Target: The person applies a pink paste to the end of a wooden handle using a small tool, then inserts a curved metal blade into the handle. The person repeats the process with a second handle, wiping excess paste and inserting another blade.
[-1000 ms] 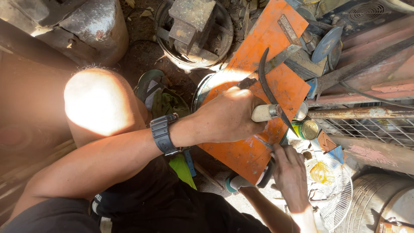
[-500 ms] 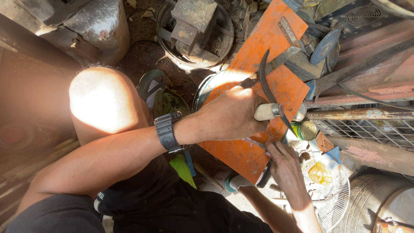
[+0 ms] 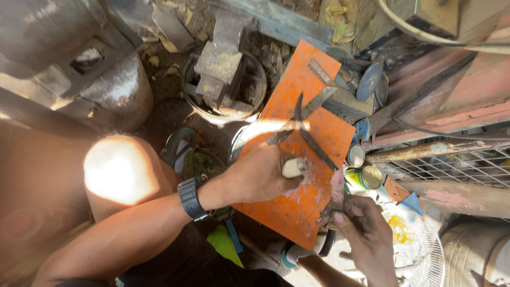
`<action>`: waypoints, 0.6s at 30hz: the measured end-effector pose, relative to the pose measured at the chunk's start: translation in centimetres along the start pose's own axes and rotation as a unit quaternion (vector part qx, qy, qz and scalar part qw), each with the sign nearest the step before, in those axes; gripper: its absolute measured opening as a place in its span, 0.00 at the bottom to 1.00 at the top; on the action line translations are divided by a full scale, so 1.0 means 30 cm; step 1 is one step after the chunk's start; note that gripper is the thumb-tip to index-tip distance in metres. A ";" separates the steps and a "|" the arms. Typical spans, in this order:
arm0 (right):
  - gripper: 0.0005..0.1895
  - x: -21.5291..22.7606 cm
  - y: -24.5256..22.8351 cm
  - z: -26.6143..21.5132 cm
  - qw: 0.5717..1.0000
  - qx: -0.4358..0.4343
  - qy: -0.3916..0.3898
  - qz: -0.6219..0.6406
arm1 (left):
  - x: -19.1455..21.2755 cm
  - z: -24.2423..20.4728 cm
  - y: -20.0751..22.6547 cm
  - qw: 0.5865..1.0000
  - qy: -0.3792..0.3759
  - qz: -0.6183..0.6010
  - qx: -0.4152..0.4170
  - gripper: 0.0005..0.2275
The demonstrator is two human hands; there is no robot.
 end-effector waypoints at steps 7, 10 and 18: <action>0.10 -0.084 -0.201 -0.054 0.975 0.221 0.014 -0.006 | -0.082 0.009 0.055 0.997 -0.061 0.006 -0.043 0.09; 0.09 -0.100 -0.261 -0.075 0.958 0.275 0.040 -0.072 | -0.091 0.013 0.054 0.997 -0.063 0.003 -0.044 0.10; 0.09 -0.127 -0.323 -0.110 0.898 0.383 0.073 -0.203 | -0.084 0.010 0.034 0.998 -0.048 -0.005 -0.027 0.11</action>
Point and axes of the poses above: each hand's wrist, its own z-axis towards the middle knuckle, its own x-axis out of the back of the hand, y = z × x, the point moved 10 cm from there along z, towards the middle knuckle, and after that the axes turned 7 degrees about z, right-handed, at the moved point
